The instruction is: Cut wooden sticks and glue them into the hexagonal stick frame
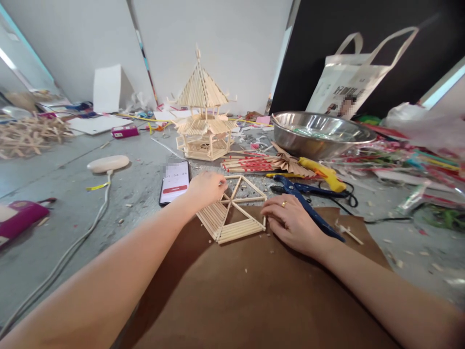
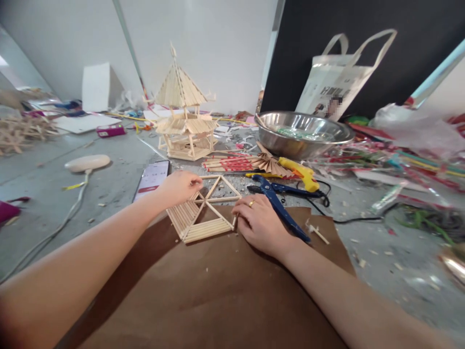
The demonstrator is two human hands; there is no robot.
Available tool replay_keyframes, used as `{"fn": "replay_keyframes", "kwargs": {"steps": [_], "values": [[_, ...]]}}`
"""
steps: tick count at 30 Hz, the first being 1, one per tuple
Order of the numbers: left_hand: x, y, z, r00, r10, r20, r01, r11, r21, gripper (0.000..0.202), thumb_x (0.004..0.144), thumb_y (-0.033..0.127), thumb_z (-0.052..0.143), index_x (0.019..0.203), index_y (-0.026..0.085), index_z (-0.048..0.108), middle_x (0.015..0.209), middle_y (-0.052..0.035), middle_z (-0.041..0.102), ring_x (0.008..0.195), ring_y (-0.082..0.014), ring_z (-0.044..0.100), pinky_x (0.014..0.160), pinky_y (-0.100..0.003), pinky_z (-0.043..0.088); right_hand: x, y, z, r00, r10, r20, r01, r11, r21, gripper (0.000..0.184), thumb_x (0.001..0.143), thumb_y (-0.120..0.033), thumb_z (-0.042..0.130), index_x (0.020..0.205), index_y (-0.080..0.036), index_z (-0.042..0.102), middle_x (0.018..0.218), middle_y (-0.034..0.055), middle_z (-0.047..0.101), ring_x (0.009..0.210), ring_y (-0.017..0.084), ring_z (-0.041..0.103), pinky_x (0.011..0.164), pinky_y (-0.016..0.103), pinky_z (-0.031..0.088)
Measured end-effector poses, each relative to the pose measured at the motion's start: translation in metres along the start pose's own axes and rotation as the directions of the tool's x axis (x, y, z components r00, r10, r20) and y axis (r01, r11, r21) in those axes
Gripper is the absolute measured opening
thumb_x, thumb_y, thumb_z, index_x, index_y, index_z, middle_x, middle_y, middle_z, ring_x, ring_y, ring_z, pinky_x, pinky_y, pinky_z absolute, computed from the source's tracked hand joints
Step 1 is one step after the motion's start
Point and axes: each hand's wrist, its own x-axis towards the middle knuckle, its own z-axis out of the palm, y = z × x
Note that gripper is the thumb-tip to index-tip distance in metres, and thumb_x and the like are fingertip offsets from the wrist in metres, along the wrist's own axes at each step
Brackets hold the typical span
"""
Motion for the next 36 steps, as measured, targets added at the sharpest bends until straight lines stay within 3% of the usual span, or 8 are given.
{"fn": "replay_keyframes", "kwargs": {"steps": [8, 14, 22, 27, 36], "values": [[-0.002, 0.004, 0.005, 0.995, 0.073, -0.065, -0.068, 0.995, 0.073, 0.027, 0.074, 0.032, 0.04, 0.088, 0.022, 0.061, 0.088, -0.0043, 0.06, 0.085, -0.0193, 0.05, 0.079, -0.033, 0.037, 0.001, -0.005, -0.004, 0.997, -0.045, 0.065, 0.045, 0.999, -0.009, 0.018, 0.072, -0.013, 0.041, 0.08, -0.019, 0.056, 0.088, 0.0043, 0.057, 0.09, 0.016, 0.046, 0.082, 0.036, 0.03], [-0.005, 0.007, 0.005, 0.995, 0.078, -0.056, -0.074, 0.995, 0.07, 0.028, 0.074, 0.035, 0.041, 0.09, 0.021, 0.06, 0.09, -0.0051, 0.059, 0.088, -0.0211, 0.048, 0.077, -0.035, 0.037, 0.002, -0.011, -0.009, 0.992, -0.058, 0.115, 0.058, 0.998, 0.004, 0.018, 0.072, -0.012, 0.04, 0.078, -0.019, 0.056, 0.083, 0.003, 0.057, 0.086, 0.016, 0.046, 0.081, 0.036, 0.028], [-0.005, 0.01, 0.005, 0.987, 0.099, -0.124, -0.095, 0.995, 0.037, 0.026, 0.076, 0.031, 0.039, 0.085, 0.022, 0.061, 0.087, -0.0029, 0.061, 0.087, -0.0196, 0.049, 0.08, -0.034, 0.036, 0.002, -0.022, -0.014, 0.98, -0.122, 0.157, 0.118, 0.992, 0.036, 0.014, 0.07, -0.014, 0.042, 0.072, -0.019, 0.055, 0.075, 0.0015, 0.055, 0.083, 0.014, 0.046, 0.09, 0.04, 0.018], [-0.005, 0.009, 0.006, 0.989, 0.074, -0.126, -0.071, 0.997, 0.029, 0.025, 0.074, 0.03, 0.041, 0.087, 0.021, 0.061, 0.09, -0.0035, 0.059, 0.087, -0.0203, 0.049, 0.078, -0.034, 0.038, 0.001, -0.024, -0.015, 0.971, -0.181, 0.154, 0.17, 0.982, 0.081, 0.014, 0.068, -0.014, 0.043, 0.071, -0.019, 0.055, 0.072, 0.0015, 0.055, 0.08, 0.014, 0.046, 0.09, 0.039, 0.02], [-0.006, 0.012, 0.007, 0.979, 0.122, -0.165, -0.125, 0.992, -0.008, 0.025, 0.075, 0.028, 0.04, 0.088, 0.02, 0.06, 0.093, -0.0033, 0.058, 0.087, -0.0178, 0.049, 0.08, -0.032, 0.037, 0.0, -0.026, -0.018, 0.951, -0.265, 0.16, 0.237, 0.956, 0.171, 0.009, 0.067, -0.017, 0.044, 0.065, -0.018, 0.053, 0.065, 0.0008, 0.052, 0.074, 0.013, 0.047, 0.088, 0.038, 0.024]]}}
